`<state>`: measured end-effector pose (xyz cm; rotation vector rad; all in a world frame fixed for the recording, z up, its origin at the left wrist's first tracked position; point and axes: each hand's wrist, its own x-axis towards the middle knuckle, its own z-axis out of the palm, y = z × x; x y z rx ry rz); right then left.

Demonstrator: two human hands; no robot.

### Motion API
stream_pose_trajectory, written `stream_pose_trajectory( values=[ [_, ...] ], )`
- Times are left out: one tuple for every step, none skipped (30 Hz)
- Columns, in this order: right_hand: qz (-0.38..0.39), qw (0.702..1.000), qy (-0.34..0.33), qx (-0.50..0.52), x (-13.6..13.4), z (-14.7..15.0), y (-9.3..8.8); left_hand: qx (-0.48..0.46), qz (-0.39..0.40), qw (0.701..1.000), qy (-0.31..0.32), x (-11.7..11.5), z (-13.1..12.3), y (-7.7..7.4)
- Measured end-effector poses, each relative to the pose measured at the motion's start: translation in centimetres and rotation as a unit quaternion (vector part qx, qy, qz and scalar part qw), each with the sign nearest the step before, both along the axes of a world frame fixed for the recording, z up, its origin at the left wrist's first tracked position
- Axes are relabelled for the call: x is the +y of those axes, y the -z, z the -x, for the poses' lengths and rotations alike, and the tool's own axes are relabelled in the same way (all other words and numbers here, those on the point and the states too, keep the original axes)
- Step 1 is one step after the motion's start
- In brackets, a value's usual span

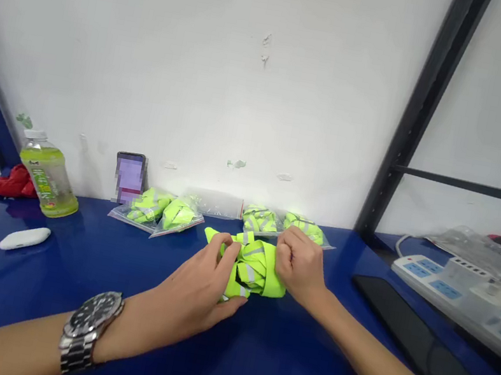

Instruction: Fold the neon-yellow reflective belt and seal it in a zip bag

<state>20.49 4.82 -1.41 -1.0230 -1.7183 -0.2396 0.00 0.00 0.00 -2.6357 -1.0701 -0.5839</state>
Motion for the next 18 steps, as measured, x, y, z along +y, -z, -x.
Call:
stream_pose_trajectory(
  values=[
    [-0.053,0.998,-0.012,-0.028,-0.1,0.0,0.0,-0.013,-0.013,1.0,-0.004,-0.1,0.3,0.8],
    [-0.09,0.994,-0.027,-0.053,-0.2,0.1,0.1,-0.017,-0.027,0.999,-0.008,-0.1,0.6,1.4],
    [-0.115,0.989,-0.043,-0.078,-0.3,0.1,0.2,-0.007,-0.042,0.999,-0.008,0.0,0.9,2.0],
    [-0.127,0.985,-0.059,-0.105,-0.3,0.1,0.2,0.011,-0.063,0.998,-0.005,0.1,1.2,2.5],
    [-0.126,0.981,-0.075,-0.129,-0.3,0.2,0.2,0.037,-0.088,0.995,0.004,0.2,1.5,2.9],
    [-0.111,0.979,-0.094,-0.145,-0.4,0.2,0.2,0.068,-0.113,0.991,0.02,0.2,1.8,3.1],
    [-0.082,0.979,-0.113,-0.15,-0.4,0.2,0.2,0.096,-0.135,0.985,0.04,0.3,2.0,3.1],
    [-0.046,0.98,-0.131,-0.141,-0.5,0.3,0.1,0.116,-0.146,0.98,0.064,0.2,2.3,3.0],
    [-0.007,0.981,-0.148,-0.124,-0.6,0.4,0.0,0.126,-0.147,0.977,0.088,0.0,2.5,2.8],
    [0.03,0.98,-0.165,-0.106,-0.7,0.5,-0.1,0.128,-0.136,0.976,0.11,-0.2,2.6,2.6],
    [0.064,0.977,-0.18,-0.098,-0.9,0.6,-0.2,0.123,-0.12,0.977,0.129,-0.5,2.8,2.3],
    [0.095,0.972,-0.19,-0.105,-1.1,0.7,-0.3,0.113,-0.105,0.978,0.144,-0.9,2.9,2.0],
    [0.122,0.964,-0.196,-0.13,-1.3,0.9,-0.5,0.097,-0.098,0.978,0.154,-1.3,3.0,1.7],
    [0.146,0.955,-0.196,-0.166,-1.5,1.1,-0.5,0.079,-0.099,0.979,0.162,-1.6,3.1,1.6],
    [0.166,0.945,-0.193,-0.206,-1.7,1.2,-0.6,0.058,-0.105,0.979,0.166,-1.8,3.2,1.4],
    [0.18,0.935,-0.188,-0.242,-1.9,1.4,-0.6,0.032,-0.113,0.98,0.162,-1.9,3.4,1.3],
    [0.188,0.927,-0.184,-0.269,-2.0,1.5,-0.6,0.005,-0.119,0.981,0.152,-1.8,3.5,1.3],
    [0.188,0.922,-0.182,-0.284,-2.2,1.6,-0.6,-0.022,-0.127,0.982,0.137,-1.7,3.6,1.1]
  ],
)
